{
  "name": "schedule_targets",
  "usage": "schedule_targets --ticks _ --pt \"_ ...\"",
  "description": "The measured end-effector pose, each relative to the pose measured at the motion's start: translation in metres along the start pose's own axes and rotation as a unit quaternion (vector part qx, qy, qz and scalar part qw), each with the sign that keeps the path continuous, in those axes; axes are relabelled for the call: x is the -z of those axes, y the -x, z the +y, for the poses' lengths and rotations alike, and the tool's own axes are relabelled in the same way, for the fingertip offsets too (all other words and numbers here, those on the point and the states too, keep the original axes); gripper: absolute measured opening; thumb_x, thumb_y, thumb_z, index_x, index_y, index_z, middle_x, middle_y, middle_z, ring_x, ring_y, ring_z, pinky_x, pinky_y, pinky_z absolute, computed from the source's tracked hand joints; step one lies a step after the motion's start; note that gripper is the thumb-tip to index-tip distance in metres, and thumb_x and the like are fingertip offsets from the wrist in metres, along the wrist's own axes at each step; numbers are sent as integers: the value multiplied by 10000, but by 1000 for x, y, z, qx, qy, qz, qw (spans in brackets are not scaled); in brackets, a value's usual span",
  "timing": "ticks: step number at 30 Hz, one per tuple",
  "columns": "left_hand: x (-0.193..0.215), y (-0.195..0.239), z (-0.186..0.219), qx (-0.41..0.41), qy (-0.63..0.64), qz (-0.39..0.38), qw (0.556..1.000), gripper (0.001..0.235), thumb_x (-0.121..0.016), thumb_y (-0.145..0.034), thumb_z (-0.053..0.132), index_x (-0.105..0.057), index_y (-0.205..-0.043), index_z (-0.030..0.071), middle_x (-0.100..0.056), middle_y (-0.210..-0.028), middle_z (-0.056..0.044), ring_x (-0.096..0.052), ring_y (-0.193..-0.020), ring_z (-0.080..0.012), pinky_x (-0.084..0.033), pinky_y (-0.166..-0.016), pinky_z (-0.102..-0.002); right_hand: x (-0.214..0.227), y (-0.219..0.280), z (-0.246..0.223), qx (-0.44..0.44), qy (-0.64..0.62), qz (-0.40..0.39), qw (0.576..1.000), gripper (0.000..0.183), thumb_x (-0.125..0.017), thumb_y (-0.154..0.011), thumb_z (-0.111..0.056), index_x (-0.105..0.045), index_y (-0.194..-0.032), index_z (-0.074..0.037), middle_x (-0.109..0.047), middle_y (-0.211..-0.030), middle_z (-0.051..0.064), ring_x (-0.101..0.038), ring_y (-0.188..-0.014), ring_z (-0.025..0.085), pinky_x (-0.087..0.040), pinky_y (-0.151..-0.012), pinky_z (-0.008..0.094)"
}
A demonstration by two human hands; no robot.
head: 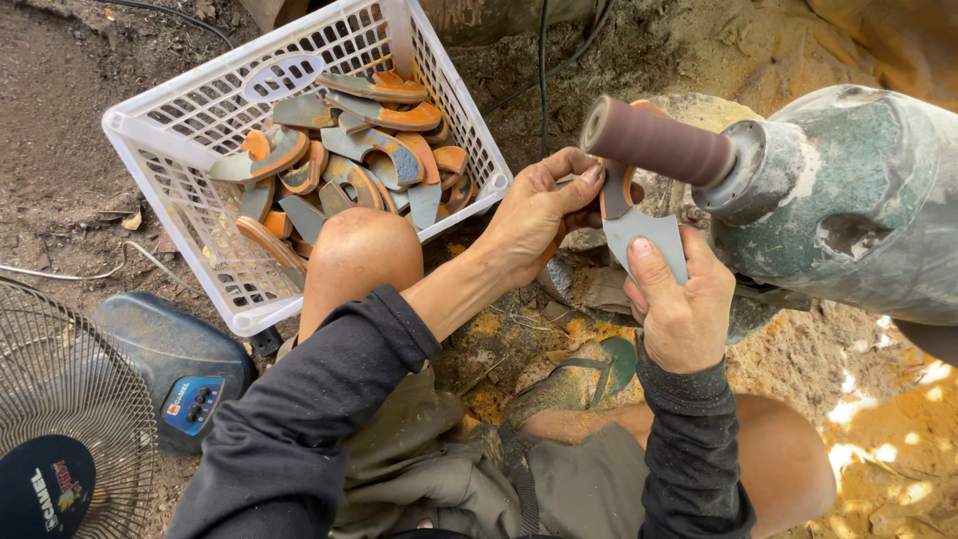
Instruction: The person sits on the ground and uses a rotating grinding tool to smooth the edges of small curved objects. They pick up each object from a white basket, press it against the spinning abrasive, and then place it back into the basket.
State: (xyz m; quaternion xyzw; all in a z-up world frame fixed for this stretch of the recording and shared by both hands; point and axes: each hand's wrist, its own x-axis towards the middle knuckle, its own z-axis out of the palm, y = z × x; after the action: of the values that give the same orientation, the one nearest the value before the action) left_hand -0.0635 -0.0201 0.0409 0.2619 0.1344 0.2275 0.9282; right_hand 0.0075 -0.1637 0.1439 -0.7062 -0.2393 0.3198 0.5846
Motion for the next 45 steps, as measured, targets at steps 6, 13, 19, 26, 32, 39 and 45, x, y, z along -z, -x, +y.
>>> schedule_targets --ticks 6,13,19,26,32,39,45 --pt "1 17 4 25 -16 17 999 128 -616 -1060 182 -622 -1073 55 -747 -1003 -74 -695 -908 -154 -583 -877 -360 6 6 3 -22 -32 -32 999 240 -644 -1022 -118 -622 -1167 72 -589 -857 29 -422 -602 44 -354 -505 216" --pt "-5 37 10 60 10 18 998 189 -574 -1078 178 -589 -1215 49 -731 -1129 -103 -708 -1074 -185 -555 -967 -364 11 12 1 -107 -42 -23 993 267 -655 -962 -120 -636 -1151 68 -551 -766 8 -385 -517 37 -300 -437 204" --pt "-13 15 5 42 41 6 998 283 -512 -1112 189 -598 -1340 45 -731 -1167 -79 -689 -1060 -169 -558 -974 -387 7 3 -3 -68 -59 -7 996 234 -636 -996 -117 -610 -1148 58 -566 -802 9 -404 -536 41 -297 -432 207" --pt "4 -31 -12 -7 33 -14 999 211 -545 -1078 58 -672 -1244 27 -735 -1140 -72 -695 -1024 -161 -576 -960 -375 -13 -11 8 4 -100 49 994 233 -627 -1024 -90 -599 -1221 31 -582 -889 19 -428 -570 49 -337 -476 207" --pt "18 -61 -22 -25 16 -11 1000 155 -594 -1025 17 -732 -1089 44 -755 -997 -56 -680 -864 -136 -578 -826 -342 -28 -21 23 47 -75 94 992 224 -611 -1035 -103 -574 -1211 31 -601 -903 44 -463 -562 71 -350 -458 218" --pt "15 -66 -17 -19 28 -8 999 100 -654 -1031 94 -752 -1047 84 -742 -916 -16 -625 -735 -67 -510 -669 -257 -34 -26 30 92 -50 85 991 243 -587 -1092 -100 -546 -1286 40 -579 -924 45 -467 -619 70 -392 -516 237" --pt "11 -67 -11 -12 28 11 999 122 -648 -1014 72 -736 -1096 91 -743 -949 -10 -647 -798 -70 -533 -719 -254 -37 -28 32 91 -51 96 990 296 -581 -1075 -84 -525 -1338 40 -588 -945 40 -462 -618 65 -385 -507 232"
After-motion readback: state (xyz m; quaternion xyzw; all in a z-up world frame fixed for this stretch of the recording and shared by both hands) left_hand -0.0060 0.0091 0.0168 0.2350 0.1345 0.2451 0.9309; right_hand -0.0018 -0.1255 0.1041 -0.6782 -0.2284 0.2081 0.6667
